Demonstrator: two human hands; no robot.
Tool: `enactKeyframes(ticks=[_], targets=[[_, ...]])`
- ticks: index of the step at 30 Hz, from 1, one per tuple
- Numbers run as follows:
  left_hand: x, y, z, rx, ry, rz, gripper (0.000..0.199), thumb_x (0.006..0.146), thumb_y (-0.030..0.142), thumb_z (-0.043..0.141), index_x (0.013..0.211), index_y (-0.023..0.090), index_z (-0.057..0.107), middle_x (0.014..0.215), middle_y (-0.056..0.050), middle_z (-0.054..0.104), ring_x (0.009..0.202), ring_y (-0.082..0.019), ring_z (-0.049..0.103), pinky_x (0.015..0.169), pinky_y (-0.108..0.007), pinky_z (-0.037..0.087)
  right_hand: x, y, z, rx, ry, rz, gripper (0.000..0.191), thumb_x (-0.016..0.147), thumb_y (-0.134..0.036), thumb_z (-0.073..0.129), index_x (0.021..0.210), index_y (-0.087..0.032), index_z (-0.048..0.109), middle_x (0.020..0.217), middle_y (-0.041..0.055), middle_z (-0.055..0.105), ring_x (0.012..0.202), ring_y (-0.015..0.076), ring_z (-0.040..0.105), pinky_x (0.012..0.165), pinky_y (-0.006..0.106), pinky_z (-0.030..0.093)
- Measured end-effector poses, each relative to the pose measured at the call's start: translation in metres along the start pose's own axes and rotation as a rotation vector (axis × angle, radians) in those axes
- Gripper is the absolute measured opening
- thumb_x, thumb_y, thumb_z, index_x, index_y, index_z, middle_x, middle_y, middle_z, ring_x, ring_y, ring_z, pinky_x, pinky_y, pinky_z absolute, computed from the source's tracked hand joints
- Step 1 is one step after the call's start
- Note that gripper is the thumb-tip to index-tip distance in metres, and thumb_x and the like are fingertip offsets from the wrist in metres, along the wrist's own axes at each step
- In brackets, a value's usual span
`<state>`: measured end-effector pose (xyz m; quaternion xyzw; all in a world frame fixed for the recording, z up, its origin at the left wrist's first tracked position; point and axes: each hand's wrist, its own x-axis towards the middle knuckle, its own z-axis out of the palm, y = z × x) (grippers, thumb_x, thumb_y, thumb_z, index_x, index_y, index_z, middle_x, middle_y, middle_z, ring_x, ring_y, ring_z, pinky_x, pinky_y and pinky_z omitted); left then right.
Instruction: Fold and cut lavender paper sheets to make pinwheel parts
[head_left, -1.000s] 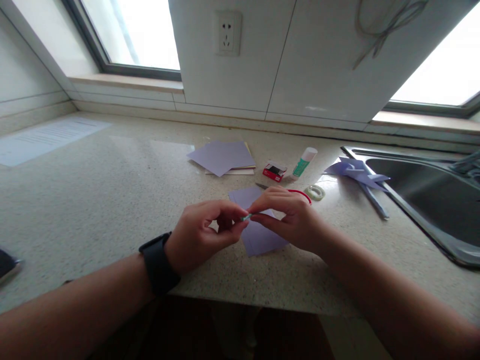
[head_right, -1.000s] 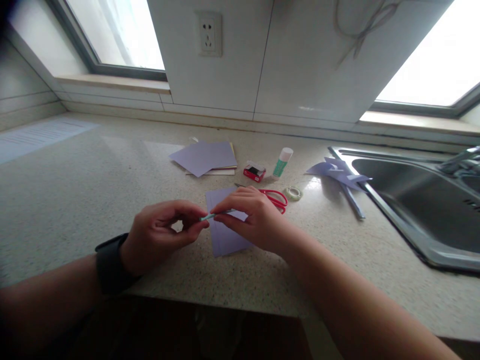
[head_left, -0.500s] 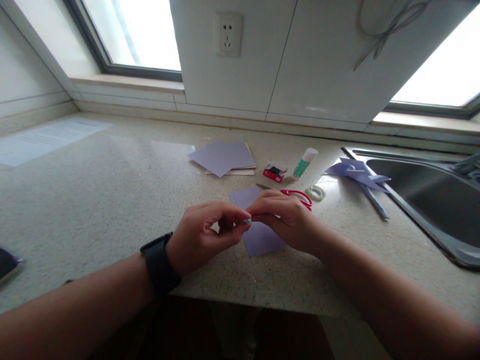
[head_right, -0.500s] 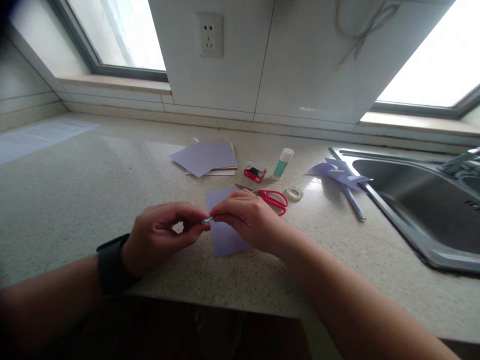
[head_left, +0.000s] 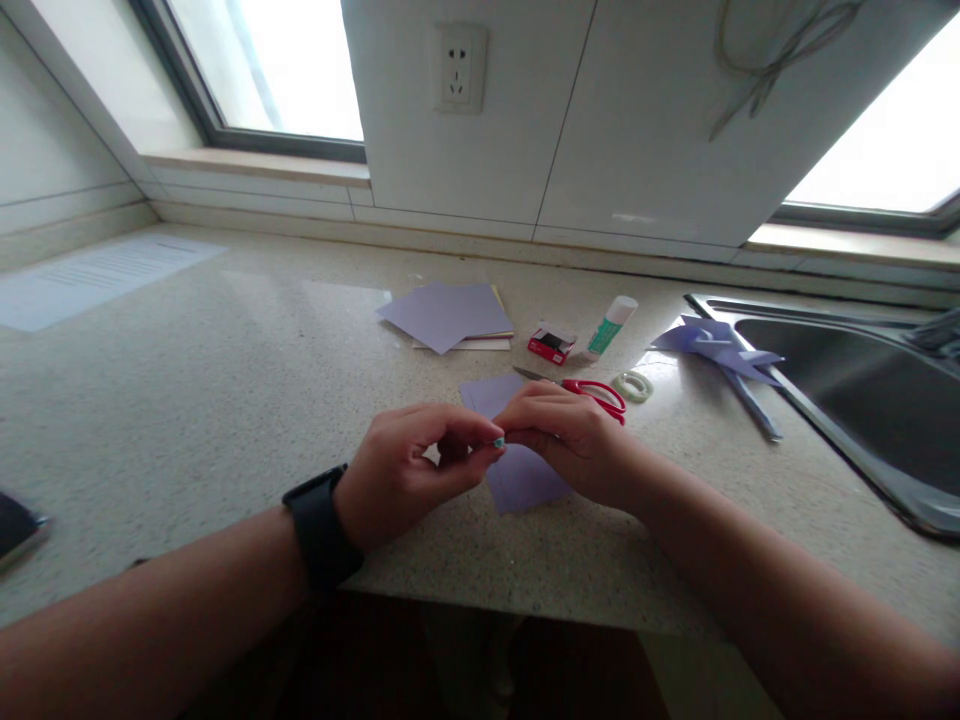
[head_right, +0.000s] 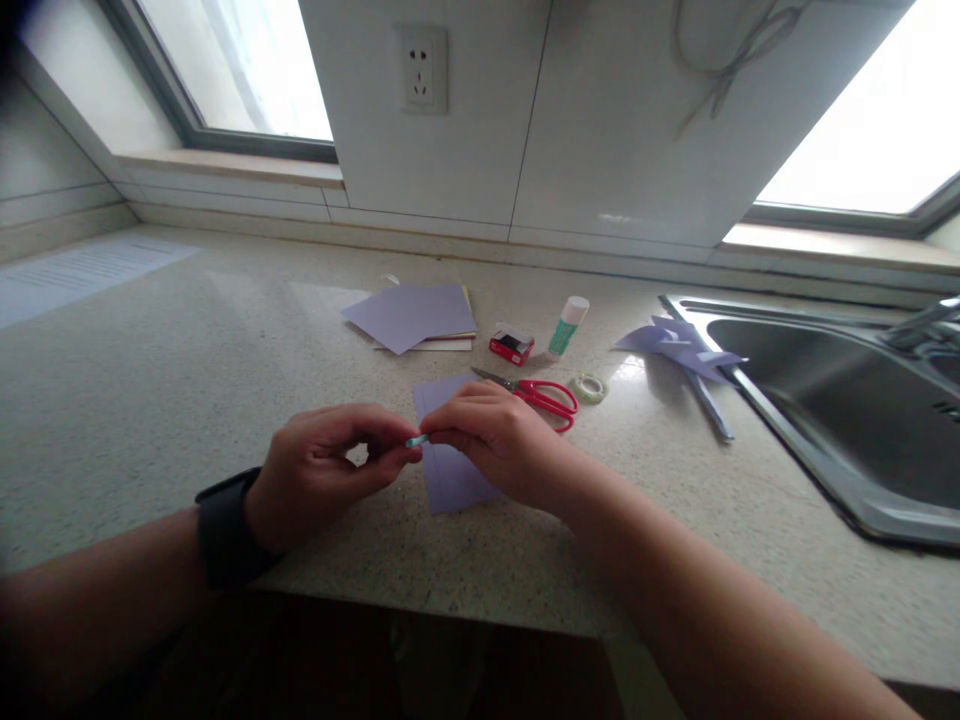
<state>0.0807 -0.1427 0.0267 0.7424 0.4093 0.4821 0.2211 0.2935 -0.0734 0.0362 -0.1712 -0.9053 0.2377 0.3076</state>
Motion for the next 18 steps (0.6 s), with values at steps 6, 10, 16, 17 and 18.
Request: enactKeyframes(ticks=[6,10,16,17,18], targets=[[0.0004,-0.0020,0.0012,-0.025,-0.008,-0.002,0.010,0.084,0.020,0.074,0.094,0.019,0.073,0.075,-0.001,0.074,0.061,-0.010,0.064,0.056,-0.019,0.050,0.0004,-0.0005,0.0006,-0.004,0.003,0.006,0.016,0.099,-0.021,0.056,0.100,-0.019,0.072,0.089,0.0064,0.069,0.086,0.0173,0.062,0.077,0.031,0.051],[-0.0001,-0.0021,0.0008,-0.026,-0.002,0.011,0.010,0.083,0.018,0.075,0.093,0.019,0.073,0.074,0.001,0.073,0.060,-0.009,0.062,0.056,-0.018,0.049,0.0001,0.0003,0.0015,0.005,-0.005,0.012,0.016,0.099,-0.021,0.056,0.102,-0.019,0.072,0.089,0.0068,0.069,0.086,0.0174,0.063,0.076,0.032,0.051],[-0.0003,-0.0019,0.0013,-0.027,0.000,0.007,0.010,0.083,0.019,0.075,0.093,0.018,0.073,0.072,0.000,0.072,0.060,-0.009,0.062,0.056,-0.018,0.048,-0.0005,0.0005,0.0008,0.015,-0.014,0.015,0.016,0.099,-0.020,0.056,0.103,-0.019,0.071,0.092,0.0071,0.070,0.088,0.0172,0.063,0.077,0.031,0.051],[-0.0001,-0.0019,0.0013,-0.031,0.000,0.006,0.010,0.083,0.019,0.075,0.093,0.018,0.073,0.072,0.000,0.072,0.060,-0.009,0.062,0.056,-0.018,0.048,-0.0004,0.0002,0.0008,0.016,-0.013,0.011,0.016,0.099,-0.020,0.056,0.102,-0.019,0.071,0.091,0.0071,0.070,0.087,0.0172,0.063,0.077,0.031,0.051],[0.0001,-0.0018,0.0013,-0.034,0.001,0.007,0.010,0.083,0.018,0.075,0.093,0.018,0.073,0.072,0.001,0.072,0.059,-0.009,0.062,0.055,-0.018,0.048,-0.0003,0.0000,0.0008,0.018,-0.011,0.011,0.016,0.099,-0.020,0.056,0.101,-0.018,0.071,0.091,0.0072,0.070,0.087,0.0171,0.063,0.077,0.031,0.051]])
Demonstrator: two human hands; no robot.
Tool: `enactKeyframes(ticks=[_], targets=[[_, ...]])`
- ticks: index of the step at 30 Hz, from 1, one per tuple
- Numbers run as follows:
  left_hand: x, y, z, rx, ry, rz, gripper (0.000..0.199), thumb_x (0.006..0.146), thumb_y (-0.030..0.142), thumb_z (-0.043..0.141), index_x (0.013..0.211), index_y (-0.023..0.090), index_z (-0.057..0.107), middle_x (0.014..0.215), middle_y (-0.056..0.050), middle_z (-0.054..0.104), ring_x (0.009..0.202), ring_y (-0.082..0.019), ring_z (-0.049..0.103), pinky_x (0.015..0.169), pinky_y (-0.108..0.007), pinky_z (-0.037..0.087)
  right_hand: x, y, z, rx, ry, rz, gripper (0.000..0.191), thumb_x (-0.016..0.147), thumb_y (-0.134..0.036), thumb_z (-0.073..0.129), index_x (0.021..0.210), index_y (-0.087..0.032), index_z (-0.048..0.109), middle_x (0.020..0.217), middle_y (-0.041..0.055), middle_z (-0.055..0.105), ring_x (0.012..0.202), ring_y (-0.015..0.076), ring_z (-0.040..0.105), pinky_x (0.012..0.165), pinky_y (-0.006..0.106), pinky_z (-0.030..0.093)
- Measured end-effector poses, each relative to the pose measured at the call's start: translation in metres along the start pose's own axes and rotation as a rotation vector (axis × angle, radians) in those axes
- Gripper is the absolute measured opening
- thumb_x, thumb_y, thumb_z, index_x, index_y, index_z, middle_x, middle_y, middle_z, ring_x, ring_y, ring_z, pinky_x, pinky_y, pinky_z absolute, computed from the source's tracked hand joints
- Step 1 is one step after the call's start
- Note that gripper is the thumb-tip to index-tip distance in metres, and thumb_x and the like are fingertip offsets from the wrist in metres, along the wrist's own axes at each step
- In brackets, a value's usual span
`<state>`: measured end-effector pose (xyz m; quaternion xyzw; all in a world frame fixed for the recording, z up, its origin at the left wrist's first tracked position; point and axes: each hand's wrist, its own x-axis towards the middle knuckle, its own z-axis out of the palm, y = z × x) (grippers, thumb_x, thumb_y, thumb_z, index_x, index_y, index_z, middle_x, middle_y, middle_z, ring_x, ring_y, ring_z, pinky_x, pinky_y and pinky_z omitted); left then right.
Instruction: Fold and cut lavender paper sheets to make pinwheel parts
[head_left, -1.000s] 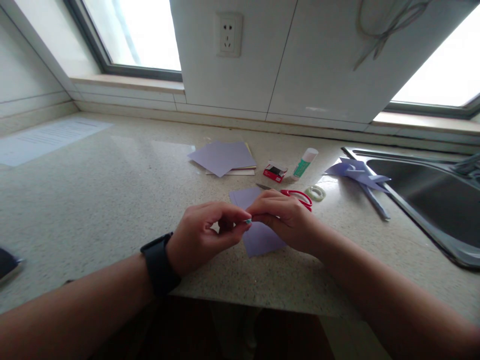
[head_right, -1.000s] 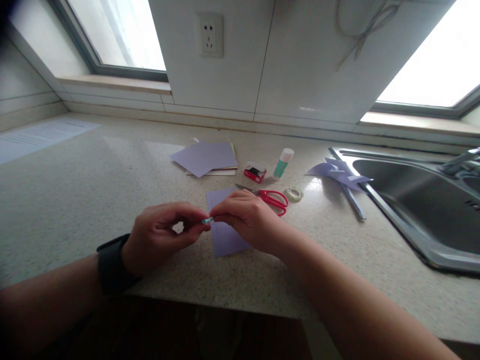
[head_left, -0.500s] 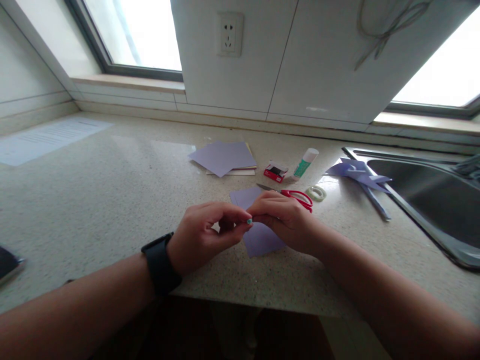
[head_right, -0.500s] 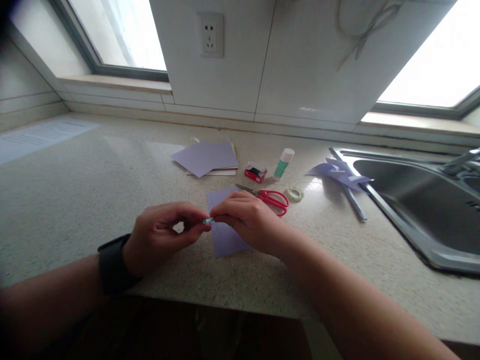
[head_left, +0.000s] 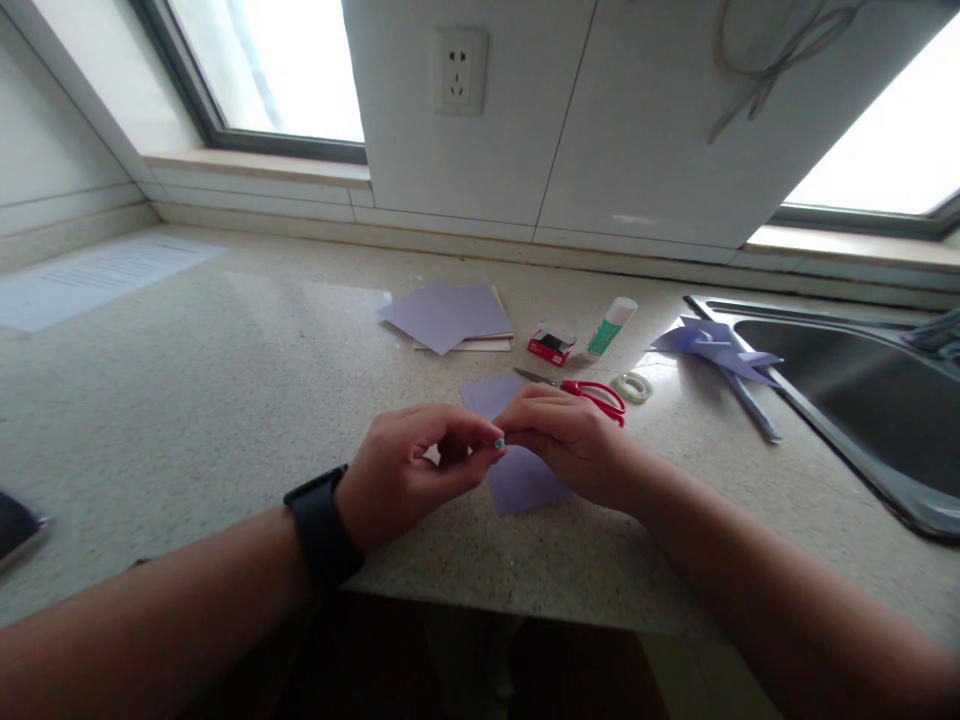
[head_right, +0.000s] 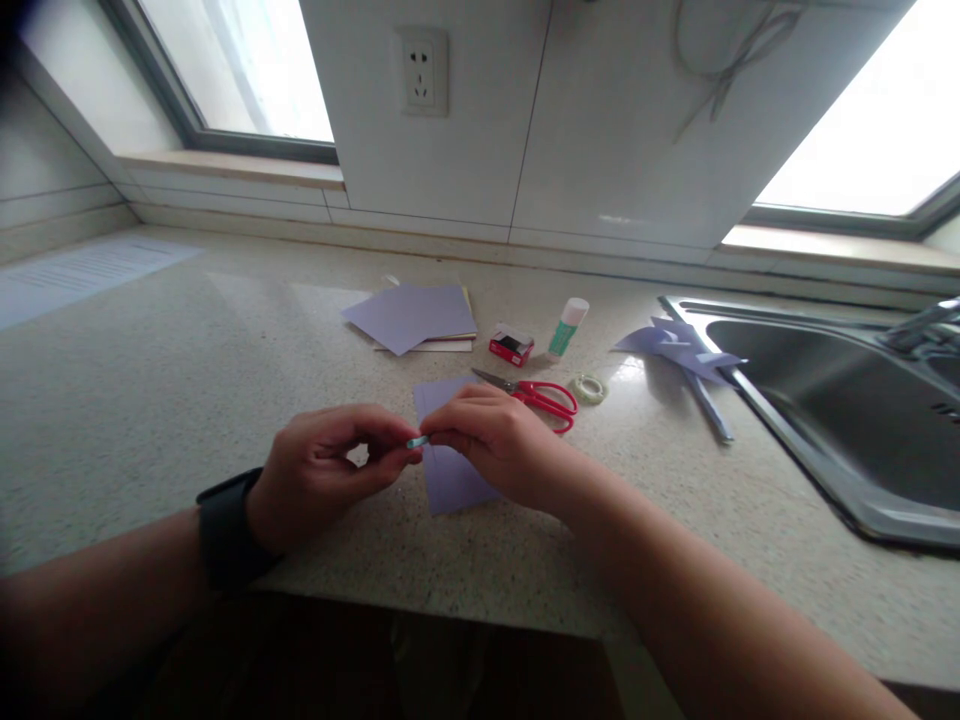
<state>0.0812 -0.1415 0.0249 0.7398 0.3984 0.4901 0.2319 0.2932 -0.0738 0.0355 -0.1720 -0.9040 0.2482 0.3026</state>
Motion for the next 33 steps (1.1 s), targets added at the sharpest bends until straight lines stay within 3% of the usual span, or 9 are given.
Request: enactKeyframes(ticks=[33], targets=[[0.0010,0.0000,0.0000,-0.027,0.002,-0.034,0.012,0.083,0.016,0.073,0.094,0.017,0.071,0.068,0.003,0.068,0.057,-0.007,0.058,0.053,-0.016,0.046,0.0003,-0.0033,-0.0041,-0.059,0.045,-0.039,0.006,0.095,-0.016,0.062,0.096,-0.017,0.068,0.085,0.0036,0.069,0.084,0.0156,0.060,0.074,0.028,0.048]])
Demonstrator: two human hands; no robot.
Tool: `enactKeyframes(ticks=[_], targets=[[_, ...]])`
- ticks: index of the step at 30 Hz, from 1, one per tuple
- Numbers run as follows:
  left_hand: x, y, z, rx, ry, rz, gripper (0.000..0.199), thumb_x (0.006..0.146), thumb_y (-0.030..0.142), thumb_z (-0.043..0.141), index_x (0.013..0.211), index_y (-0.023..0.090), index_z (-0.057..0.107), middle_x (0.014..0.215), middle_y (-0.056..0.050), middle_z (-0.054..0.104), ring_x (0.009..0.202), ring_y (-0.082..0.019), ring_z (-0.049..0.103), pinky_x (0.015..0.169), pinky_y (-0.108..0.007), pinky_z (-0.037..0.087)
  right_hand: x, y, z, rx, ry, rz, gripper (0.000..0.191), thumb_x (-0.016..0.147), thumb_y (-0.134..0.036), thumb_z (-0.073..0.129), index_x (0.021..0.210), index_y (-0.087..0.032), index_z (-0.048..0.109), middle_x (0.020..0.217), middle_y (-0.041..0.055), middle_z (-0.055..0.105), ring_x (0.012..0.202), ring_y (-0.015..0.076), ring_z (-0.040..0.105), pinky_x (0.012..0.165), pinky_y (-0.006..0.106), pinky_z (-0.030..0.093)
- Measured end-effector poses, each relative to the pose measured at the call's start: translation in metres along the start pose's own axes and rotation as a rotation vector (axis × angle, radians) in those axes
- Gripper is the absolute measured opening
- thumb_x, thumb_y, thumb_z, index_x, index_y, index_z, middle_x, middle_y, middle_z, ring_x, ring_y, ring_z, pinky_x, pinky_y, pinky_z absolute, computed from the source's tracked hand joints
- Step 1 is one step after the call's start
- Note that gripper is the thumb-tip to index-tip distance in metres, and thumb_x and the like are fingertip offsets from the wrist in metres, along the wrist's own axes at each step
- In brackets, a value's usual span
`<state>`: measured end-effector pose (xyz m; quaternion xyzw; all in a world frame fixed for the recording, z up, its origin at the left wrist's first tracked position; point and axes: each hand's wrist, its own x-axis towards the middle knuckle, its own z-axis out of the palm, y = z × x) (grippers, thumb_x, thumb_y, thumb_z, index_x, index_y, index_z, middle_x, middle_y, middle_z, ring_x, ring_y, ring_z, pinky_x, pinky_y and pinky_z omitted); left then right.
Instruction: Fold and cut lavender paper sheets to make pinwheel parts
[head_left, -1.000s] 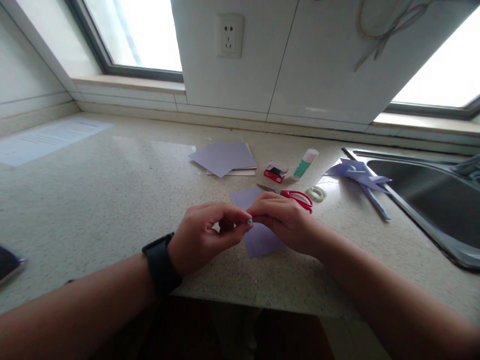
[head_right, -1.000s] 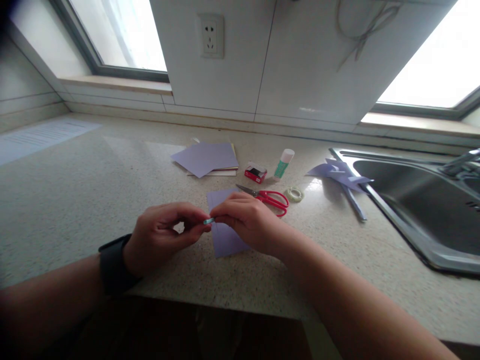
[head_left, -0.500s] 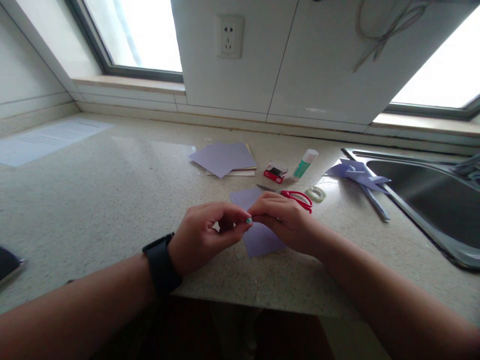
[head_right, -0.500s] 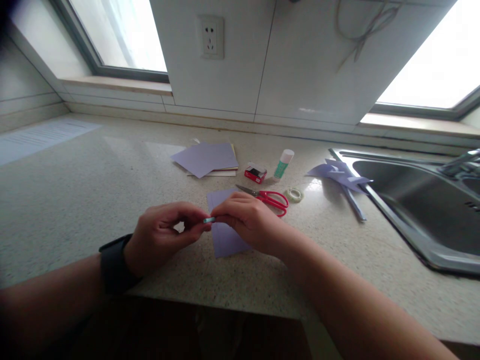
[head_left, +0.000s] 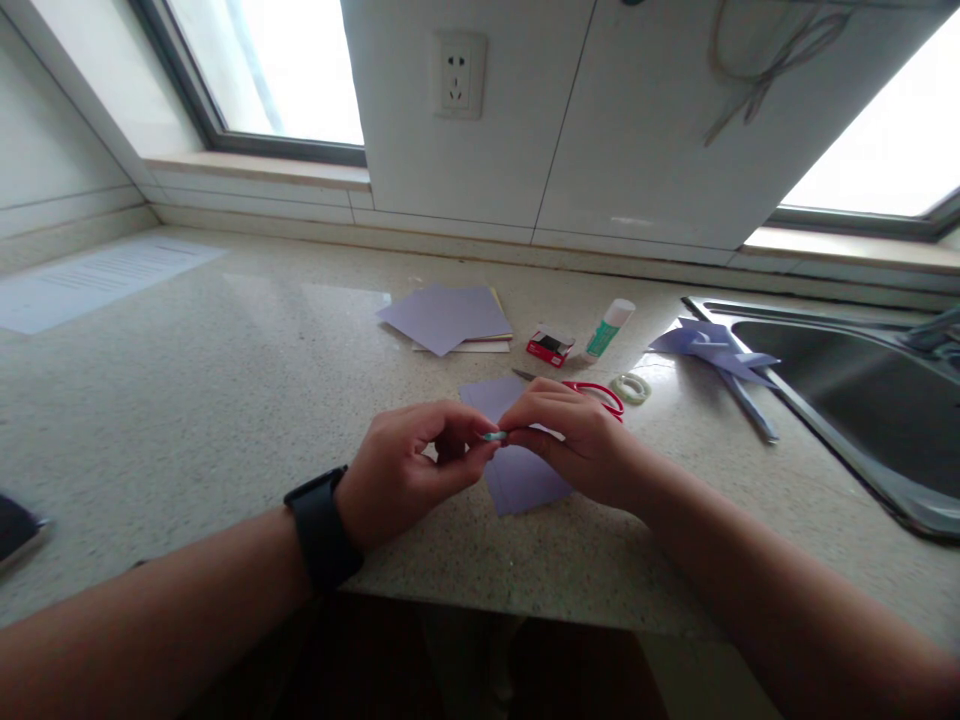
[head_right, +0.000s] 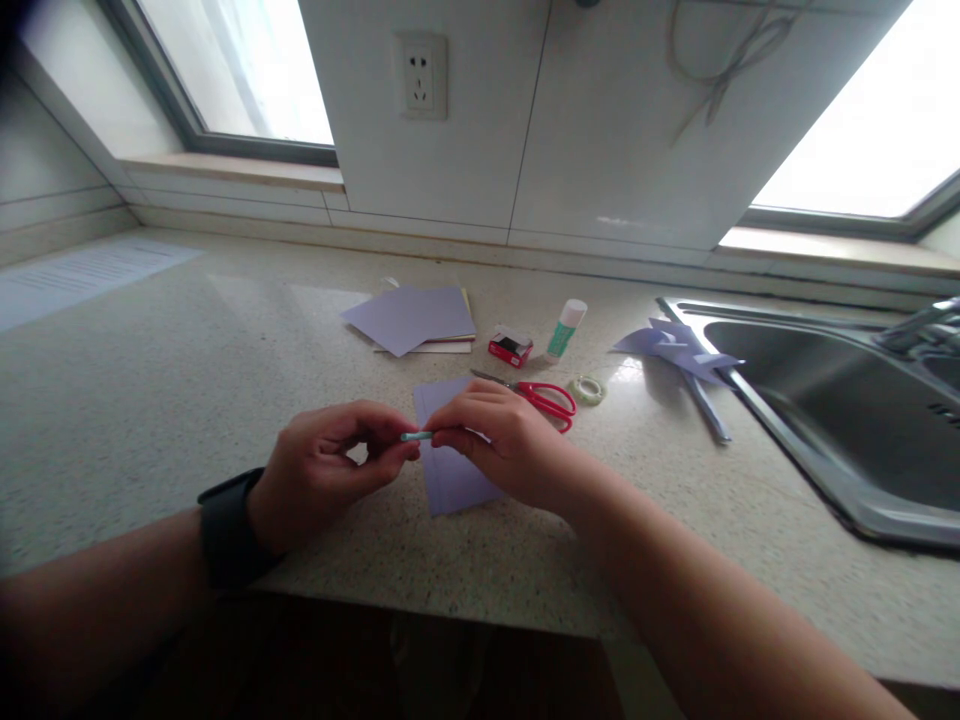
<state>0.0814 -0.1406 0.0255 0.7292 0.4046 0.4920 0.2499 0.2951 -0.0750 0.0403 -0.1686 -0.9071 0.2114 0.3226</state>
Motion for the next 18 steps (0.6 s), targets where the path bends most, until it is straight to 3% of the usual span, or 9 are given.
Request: enactKeyframes(ticks=[18], targets=[[-0.0011,-0.0069,0.0013,0.028,0.010,-0.103,0.011,0.087,0.028,0.071,0.092,0.018,0.070,0.072,0.000,0.068,0.061,-0.011,0.060,0.056,-0.023,0.048,-0.0048,-0.0034,-0.0081,-0.073,0.084,0.057,0.011,0.087,-0.017,0.070,0.097,-0.018,0.066,0.083,0.0019,0.065,0.076,0.0137,0.058,0.067,0.027,0.048]])
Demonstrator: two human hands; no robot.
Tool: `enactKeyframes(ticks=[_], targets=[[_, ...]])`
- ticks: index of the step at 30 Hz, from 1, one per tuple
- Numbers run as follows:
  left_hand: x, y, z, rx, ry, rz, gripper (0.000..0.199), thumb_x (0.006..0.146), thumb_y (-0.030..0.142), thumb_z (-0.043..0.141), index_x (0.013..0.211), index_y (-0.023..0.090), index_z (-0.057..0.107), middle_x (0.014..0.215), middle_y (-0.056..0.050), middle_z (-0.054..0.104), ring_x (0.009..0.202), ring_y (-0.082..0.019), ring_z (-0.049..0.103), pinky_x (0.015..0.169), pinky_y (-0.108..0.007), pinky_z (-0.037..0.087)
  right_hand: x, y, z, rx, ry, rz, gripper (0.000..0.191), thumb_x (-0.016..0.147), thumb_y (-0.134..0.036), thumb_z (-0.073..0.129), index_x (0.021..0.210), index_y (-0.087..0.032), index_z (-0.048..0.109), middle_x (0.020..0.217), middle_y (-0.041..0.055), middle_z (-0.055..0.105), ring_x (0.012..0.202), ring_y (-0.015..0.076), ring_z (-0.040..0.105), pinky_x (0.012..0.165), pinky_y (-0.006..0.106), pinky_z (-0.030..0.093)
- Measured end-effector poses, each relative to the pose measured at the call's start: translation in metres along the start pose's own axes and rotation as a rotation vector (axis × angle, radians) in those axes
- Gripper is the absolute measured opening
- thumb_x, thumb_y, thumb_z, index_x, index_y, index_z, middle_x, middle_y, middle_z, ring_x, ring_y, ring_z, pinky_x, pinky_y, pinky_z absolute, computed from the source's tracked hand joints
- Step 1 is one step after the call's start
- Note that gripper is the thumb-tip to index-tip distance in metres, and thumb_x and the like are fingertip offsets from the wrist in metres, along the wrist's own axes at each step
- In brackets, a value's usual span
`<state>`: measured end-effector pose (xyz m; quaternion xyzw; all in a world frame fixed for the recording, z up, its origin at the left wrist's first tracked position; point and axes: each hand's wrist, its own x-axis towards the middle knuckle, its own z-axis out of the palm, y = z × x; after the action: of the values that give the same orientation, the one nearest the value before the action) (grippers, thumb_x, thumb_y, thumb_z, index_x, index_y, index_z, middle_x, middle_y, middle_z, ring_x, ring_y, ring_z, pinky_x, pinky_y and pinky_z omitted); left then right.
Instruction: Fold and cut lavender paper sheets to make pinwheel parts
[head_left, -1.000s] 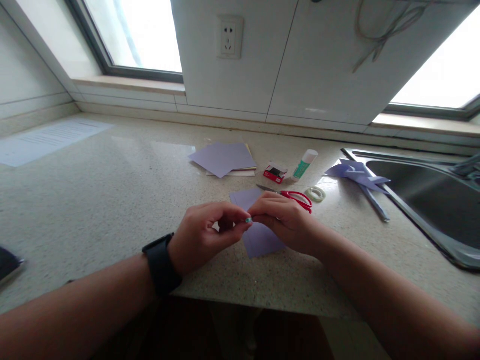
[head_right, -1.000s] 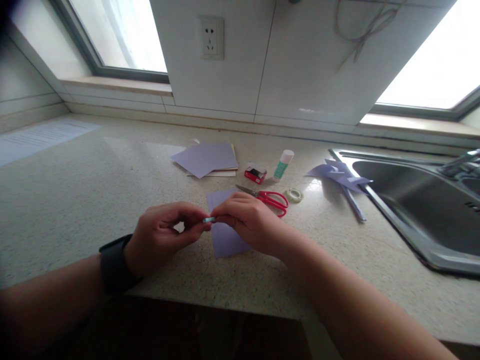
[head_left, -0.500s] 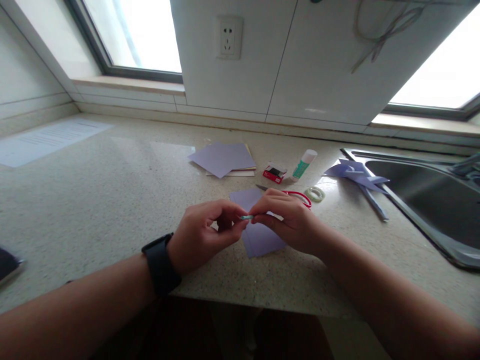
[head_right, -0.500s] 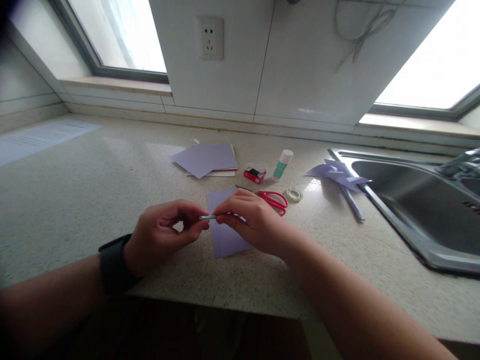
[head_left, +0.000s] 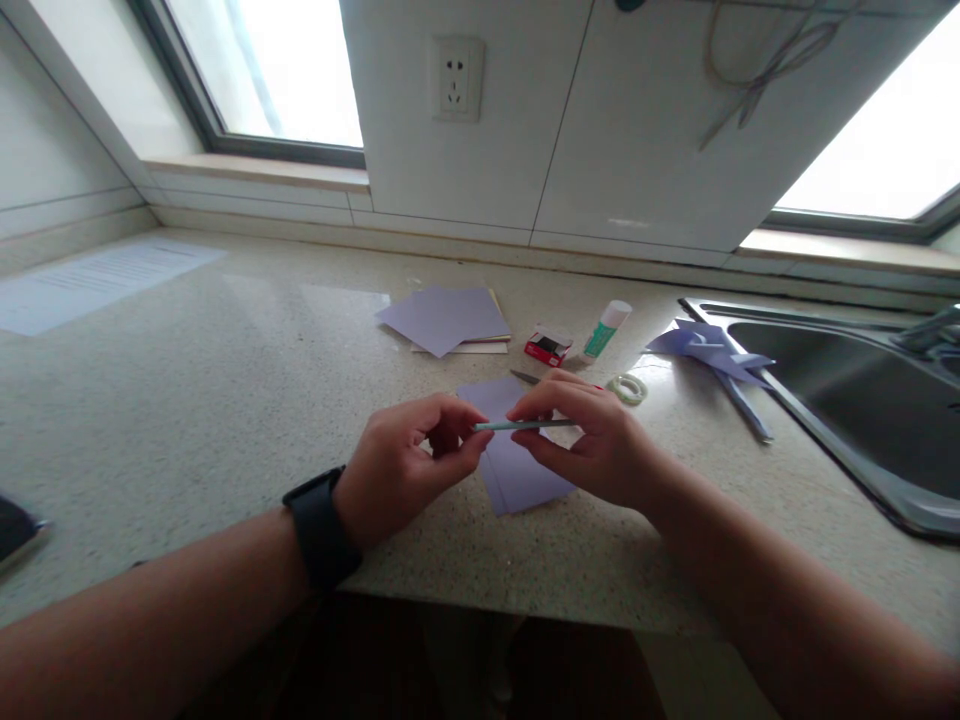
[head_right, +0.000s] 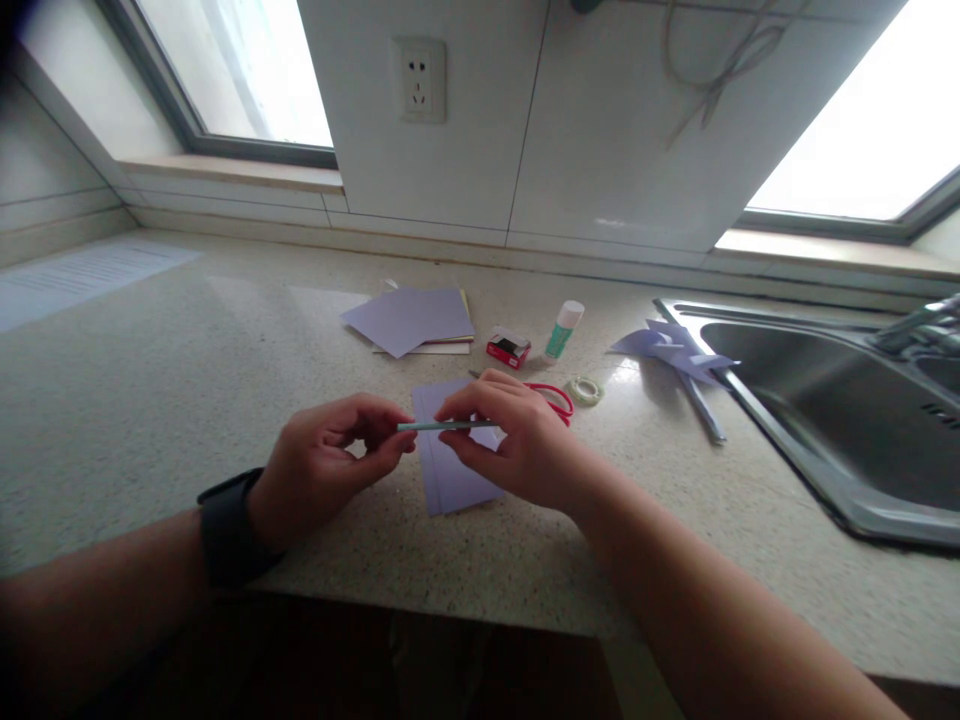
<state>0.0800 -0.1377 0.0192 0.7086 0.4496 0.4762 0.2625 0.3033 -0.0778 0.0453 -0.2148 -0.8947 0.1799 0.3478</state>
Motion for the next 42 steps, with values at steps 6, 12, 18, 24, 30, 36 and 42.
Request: enactKeyframes(ticks=[6,12,18,24,30,36,42], targets=[[0.002,0.001,0.001,0.009,0.008,-0.031,0.015,0.088,0.031,0.069,0.092,0.017,0.069,0.073,-0.002,0.069,0.062,-0.012,0.061,0.056,-0.023,0.048,-0.001,0.003,-0.004,-0.058,0.090,-0.006,0.015,0.080,-0.010,0.068,0.089,-0.020,0.062,0.077,-0.0003,0.061,0.072,0.0141,0.056,0.066,0.029,0.046],[0.002,0.001,0.001,0.026,0.014,-0.057,0.017,0.089,0.034,0.069,0.092,0.017,0.068,0.072,-0.002,0.069,0.062,-0.013,0.061,0.057,-0.024,0.049,-0.003,0.005,-0.011,-0.067,0.120,0.025,0.014,0.079,-0.011,0.067,0.088,-0.021,0.061,0.079,0.0006,0.060,0.072,0.0154,0.057,0.066,0.031,0.046],[0.002,0.002,0.002,0.030,0.012,-0.073,0.017,0.089,0.034,0.067,0.092,0.017,0.068,0.073,-0.002,0.069,0.062,-0.013,0.061,0.057,-0.024,0.049,-0.005,0.008,-0.014,-0.088,0.150,0.052,0.015,0.079,-0.013,0.068,0.088,-0.021,0.060,0.080,0.0013,0.060,0.072,0.0160,0.057,0.066,0.033,0.047],[0.003,0.002,0.001,0.025,0.014,-0.087,0.017,0.090,0.033,0.067,0.093,0.016,0.067,0.074,-0.003,0.069,0.063,-0.013,0.061,0.057,-0.024,0.050,-0.006,0.011,-0.016,-0.070,0.173,0.048,0.015,0.079,-0.014,0.069,0.088,-0.022,0.060,0.080,0.0008,0.060,0.072,0.0155,0.058,0.067,0.032,0.048],[0.002,0.002,0.002,0.024,0.021,-0.080,0.017,0.089,0.033,0.067,0.093,0.016,0.067,0.073,-0.002,0.068,0.062,-0.012,0.061,0.056,-0.023,0.049,-0.010,0.014,-0.018,-0.032,0.176,0.074,0.016,0.079,-0.015,0.070,0.089,-0.022,0.060,0.082,0.0007,0.060,0.072,0.0151,0.057,0.067,0.032,0.049],[0.002,0.002,0.001,0.041,0.029,-0.054,0.015,0.089,0.031,0.068,0.091,0.016,0.067,0.070,-0.001,0.066,0.060,-0.012,0.058,0.054,-0.023,0.048,-0.011,0.015,-0.019,-0.054,0.172,0.092,0.014,0.080,-0.018,0.070,0.088,-0.022,0.060,0.080,0.0009,0.060,0.070,0.0153,0.056,0.065,0.032,0.048],[0.002,0.002,0.001,0.031,0.030,-0.046,0.014,0.088,0.030,0.067,0.092,0.016,0.067,0.071,-0.001,0.066,0.060,-0.012,0.059,0.056,-0.023,0.048,-0.010,0.016,-0.019,-0.085,0.157,0.093,0.011,0.081,-0.019,0.070,0.086,-0.021,0.061,0.078,0.0007,0.060,0.068,0.0146,0.056,0.063,0.031,0.047]])
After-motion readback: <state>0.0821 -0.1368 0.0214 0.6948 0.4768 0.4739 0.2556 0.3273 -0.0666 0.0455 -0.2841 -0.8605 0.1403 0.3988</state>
